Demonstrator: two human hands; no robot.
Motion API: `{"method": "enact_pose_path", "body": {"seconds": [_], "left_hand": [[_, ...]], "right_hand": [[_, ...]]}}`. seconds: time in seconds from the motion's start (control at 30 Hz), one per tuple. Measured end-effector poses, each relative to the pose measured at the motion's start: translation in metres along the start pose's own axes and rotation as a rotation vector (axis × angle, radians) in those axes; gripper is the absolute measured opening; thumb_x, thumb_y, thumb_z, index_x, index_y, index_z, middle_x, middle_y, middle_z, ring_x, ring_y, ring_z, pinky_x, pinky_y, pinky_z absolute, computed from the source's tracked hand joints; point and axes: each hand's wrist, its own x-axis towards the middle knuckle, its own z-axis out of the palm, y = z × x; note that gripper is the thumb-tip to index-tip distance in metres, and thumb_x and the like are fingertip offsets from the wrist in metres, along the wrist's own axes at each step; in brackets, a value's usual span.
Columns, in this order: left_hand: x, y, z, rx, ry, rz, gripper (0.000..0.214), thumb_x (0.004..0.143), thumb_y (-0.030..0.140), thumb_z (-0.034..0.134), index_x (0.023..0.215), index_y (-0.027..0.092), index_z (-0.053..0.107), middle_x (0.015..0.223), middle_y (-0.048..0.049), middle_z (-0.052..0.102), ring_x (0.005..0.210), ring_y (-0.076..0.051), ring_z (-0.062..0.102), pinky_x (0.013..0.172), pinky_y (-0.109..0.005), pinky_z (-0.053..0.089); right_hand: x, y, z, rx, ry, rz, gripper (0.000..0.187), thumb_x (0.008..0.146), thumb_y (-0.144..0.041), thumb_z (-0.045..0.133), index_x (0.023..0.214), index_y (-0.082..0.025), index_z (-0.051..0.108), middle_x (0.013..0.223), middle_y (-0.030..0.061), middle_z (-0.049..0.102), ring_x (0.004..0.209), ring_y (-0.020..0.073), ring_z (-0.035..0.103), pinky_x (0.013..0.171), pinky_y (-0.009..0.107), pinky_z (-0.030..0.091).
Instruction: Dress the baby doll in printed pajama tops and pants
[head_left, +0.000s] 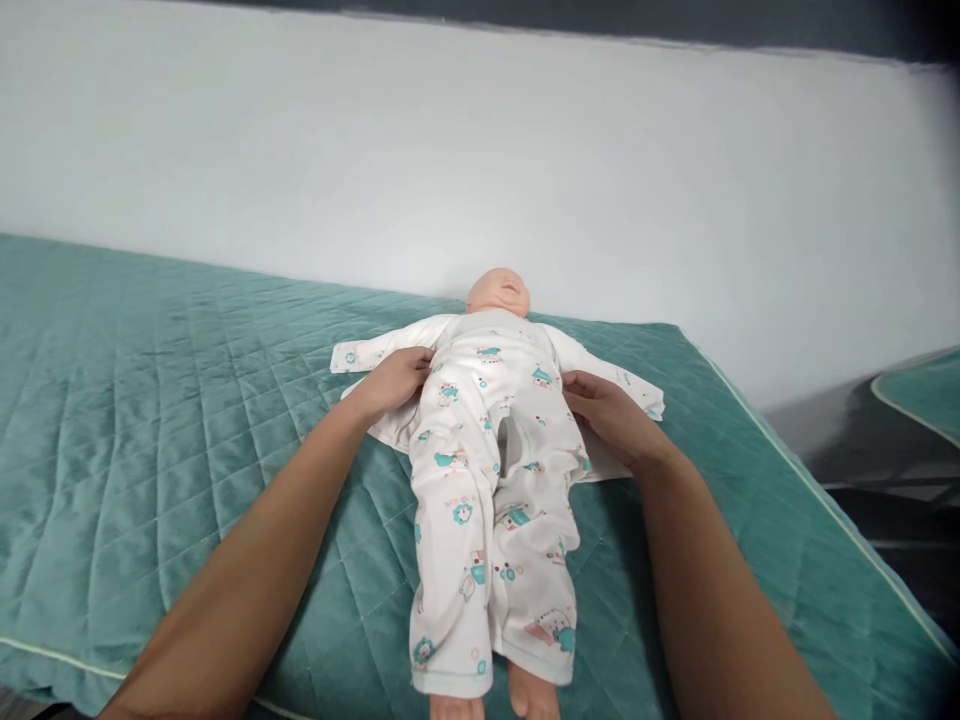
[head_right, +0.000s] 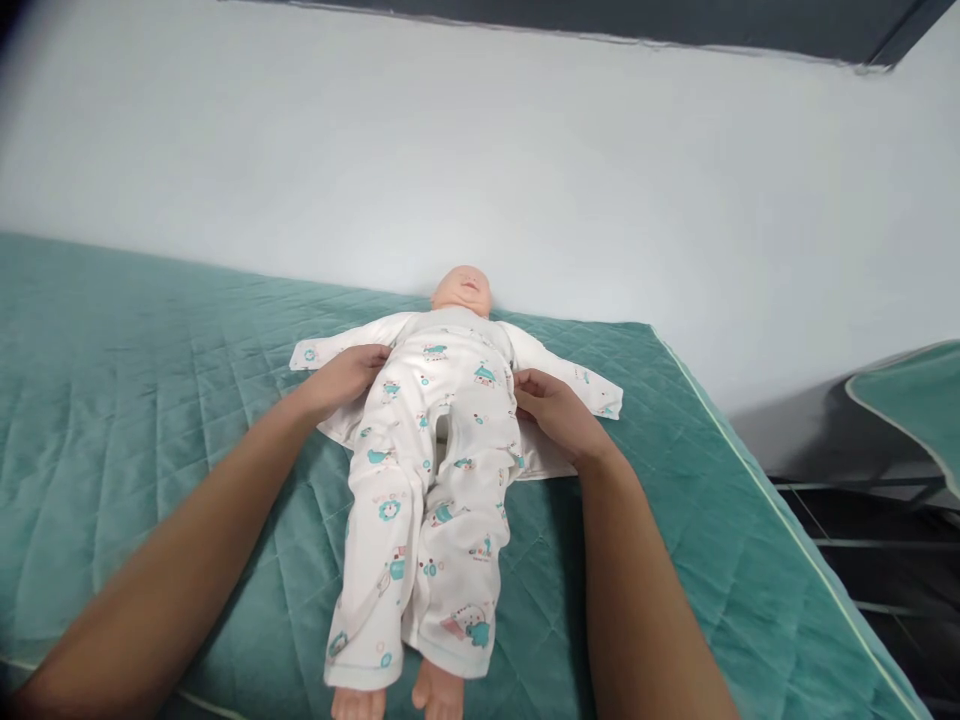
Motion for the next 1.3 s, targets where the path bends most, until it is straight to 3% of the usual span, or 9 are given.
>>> {"method": "enact_pose_path", "body": {"seconds": [0.23,0.37,0.6,0.87,1.13,1.3], "left_hand": [[-0.003,0.002,-0.003,-0.074,-0.053,-0.048,0.030,0.064,0.008,0.053,0.090,0.016,0.067,0.088,-0.0039,0.072,0.079,-0.016,0.064,0.071,-0.025,0.049],[-0.003,0.005,-0.004,-0.032,-0.076,-0.080,0.036,0.060,0.006,0.049,0.091,0.016,0.065,0.084,-0.0030,0.070,0.071,-0.013,0.063,0.060,-0.022,0.045],[-0.002,0.003,-0.006,0.002,-0.106,-0.125,0.033,0.063,0.005,0.050,0.091,0.017,0.061,0.080,-0.0011,0.066,0.061,-0.010,0.059,0.050,-0.019,0.038],[-0.003,0.003,-0.003,-0.021,-0.023,-0.163,0.005,0.077,0.015,0.052,0.075,0.019,0.053,0.063,0.0025,0.054,0.053,-0.009,0.051,0.049,-0.019,0.038],[-0.002,0.005,0.004,0.006,0.080,-0.161,0.014,0.082,0.026,0.054,0.069,0.020,0.054,0.057,0.0017,0.052,0.049,-0.012,0.049,0.050,-0.024,0.039],[0.001,0.003,0.007,-0.005,0.143,-0.196,0.013,0.081,0.028,0.056,0.071,0.020,0.058,0.057,0.0004,0.056,0.050,-0.013,0.051,0.052,-0.026,0.040]], "right_hand": [[-0.009,-0.008,-0.004,-0.030,-0.054,-0.008,0.030,0.068,-0.026,0.082,0.092,-0.023,0.066,0.088,0.0000,0.070,0.079,0.0157,0.064,0.070,0.027,0.049],[-0.010,-0.008,-0.004,-0.035,-0.066,-0.021,0.033,0.067,-0.028,0.084,0.093,-0.023,0.065,0.095,0.0023,0.071,0.084,0.0183,0.065,0.073,0.030,0.052],[-0.004,-0.005,0.000,-0.084,0.020,0.023,0.033,0.064,-0.028,0.085,0.087,-0.023,0.063,0.083,-0.0008,0.070,0.074,0.0160,0.063,0.065,0.027,0.049],[-0.004,-0.005,0.008,-0.156,0.062,-0.014,0.020,0.073,-0.033,0.074,0.085,-0.023,0.061,0.078,-0.0034,0.068,0.070,0.0143,0.059,0.066,0.027,0.045],[-0.001,-0.006,0.018,-0.267,0.213,0.001,0.012,0.070,-0.030,0.066,0.078,-0.026,0.058,0.060,-0.0047,0.060,0.054,0.0148,0.049,0.053,0.029,0.036],[0.009,0.006,0.010,-0.416,0.320,-0.065,0.010,0.069,-0.030,0.066,0.077,-0.026,0.062,0.061,-0.0017,0.064,0.058,0.0172,0.053,0.055,0.030,0.038]]}}
